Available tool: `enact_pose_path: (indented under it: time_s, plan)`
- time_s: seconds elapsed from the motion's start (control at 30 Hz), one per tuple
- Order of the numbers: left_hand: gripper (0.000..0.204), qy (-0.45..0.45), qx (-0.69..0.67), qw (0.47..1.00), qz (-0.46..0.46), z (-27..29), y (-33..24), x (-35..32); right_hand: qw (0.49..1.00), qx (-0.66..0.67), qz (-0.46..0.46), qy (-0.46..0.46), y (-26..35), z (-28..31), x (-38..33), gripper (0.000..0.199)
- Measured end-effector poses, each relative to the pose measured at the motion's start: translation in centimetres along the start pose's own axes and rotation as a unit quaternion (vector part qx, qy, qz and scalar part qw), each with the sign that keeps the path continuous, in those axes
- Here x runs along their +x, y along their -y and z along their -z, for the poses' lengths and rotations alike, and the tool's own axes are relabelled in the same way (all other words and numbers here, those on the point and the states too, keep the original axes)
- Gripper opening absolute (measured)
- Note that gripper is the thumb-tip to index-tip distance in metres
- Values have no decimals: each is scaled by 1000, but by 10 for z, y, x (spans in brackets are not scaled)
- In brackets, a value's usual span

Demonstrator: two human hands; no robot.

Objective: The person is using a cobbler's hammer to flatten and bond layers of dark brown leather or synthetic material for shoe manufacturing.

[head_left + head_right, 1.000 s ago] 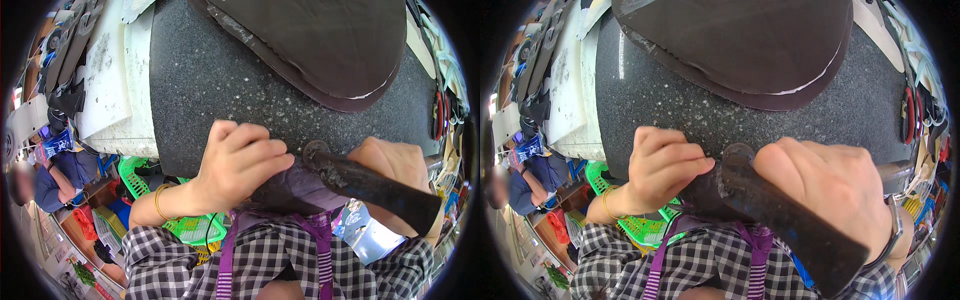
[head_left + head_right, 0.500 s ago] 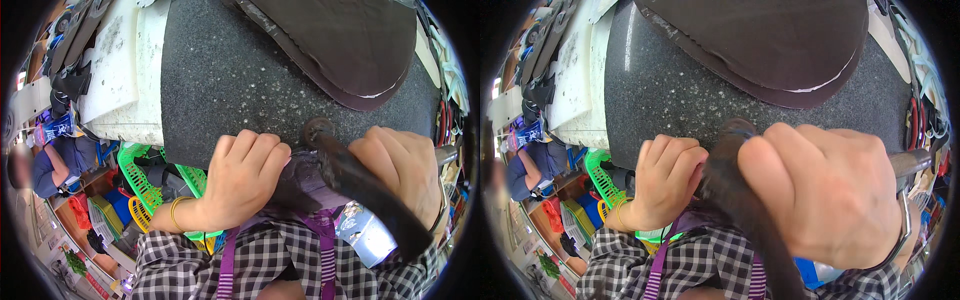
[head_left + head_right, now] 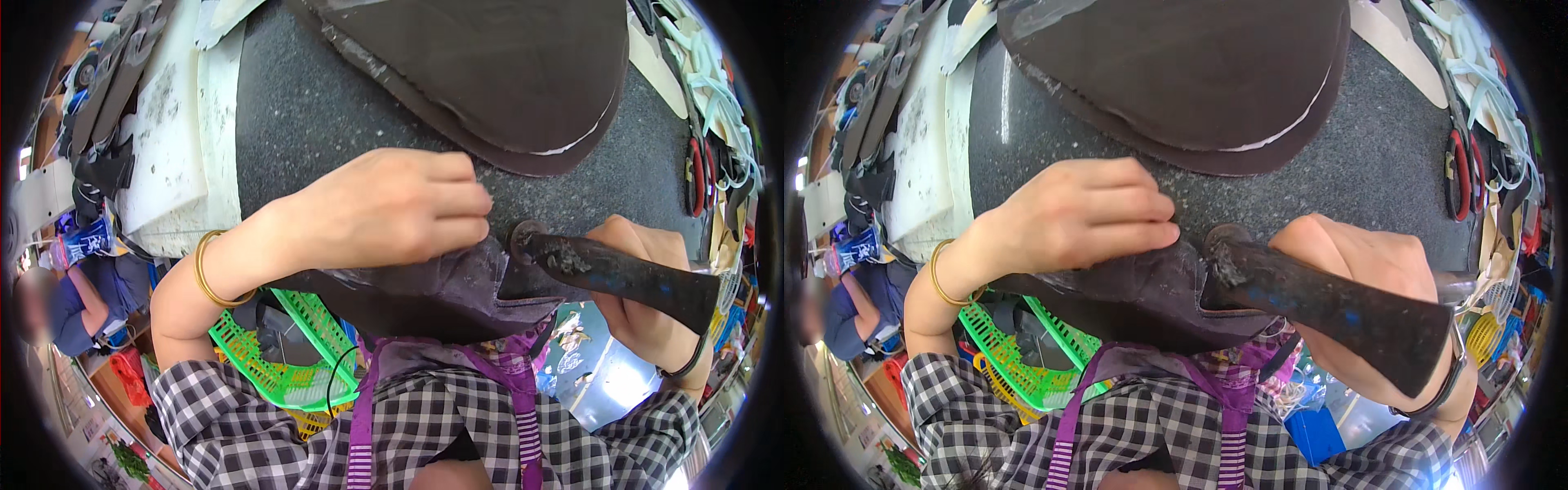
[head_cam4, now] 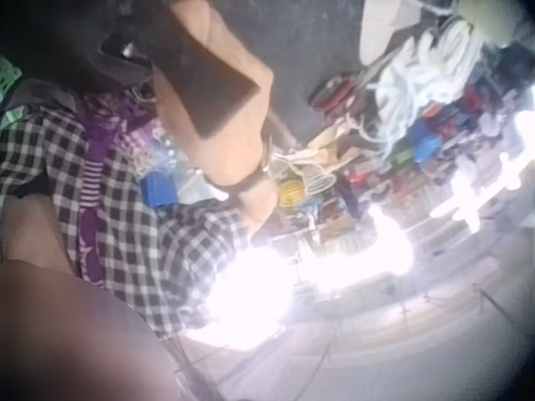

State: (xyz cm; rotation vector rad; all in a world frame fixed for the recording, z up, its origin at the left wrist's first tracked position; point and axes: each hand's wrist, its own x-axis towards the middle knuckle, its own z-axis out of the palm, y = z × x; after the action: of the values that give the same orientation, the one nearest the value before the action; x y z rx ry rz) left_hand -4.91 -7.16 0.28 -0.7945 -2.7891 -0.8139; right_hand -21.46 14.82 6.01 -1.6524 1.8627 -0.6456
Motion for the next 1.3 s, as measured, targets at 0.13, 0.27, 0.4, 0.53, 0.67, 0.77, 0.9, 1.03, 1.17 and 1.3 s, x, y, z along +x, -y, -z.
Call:
enact_pose_path:
  time_s: [0.13, 0.27, 0.4, 0.53, 0.67, 0.77, 0.9, 1.03, 1.17, 1.3]
  plan:
    - [19, -4, 83, 996, -44, -2, -7, 10, 997, -41, -25, 54, 18, 12, 3, 19]
    - [17, -25, 97, 990, -96, -8, -5, 13, 997, -68, -10, 33, 20, 17, 9, 19]
    - [18, 21, -67, 997, 35, 4, 10, 5, 997, 14, 42, 65, 0, 11, 21, 15]
    - [16, 17, 31, 999, -32, 1, -3, 10, 997, -57, 11, 59, 12, 14, 20, 16]
    - [18, 33, -23, 998, 39, 15, 12, -8, 996, -21, -16, 86, 13, 11, 37, 18]
    - [19, 19, 59, 998, 3, 7, -9, -3, 990, -128, 42, 41, 25, 11, 32, 18]
    - [16, 42, 7, 994, 97, 17, -7, -30, 996, -9, 19, 87, 19, -5, 53, 19]
    - [19, 33, 155, 987, 33, 14, -25, -21, 991, -59, 54, 111, 25, 7, 52, 21]
    - [22, -81, 59, 974, 202, 5, -23, -36, 994, 2, 18, 105, 30, 7, 54, 19]
    - [24, -140, -3, 969, 204, -8, -27, -50, 994, 21, 19, 110, 23, 3, 54, 17]
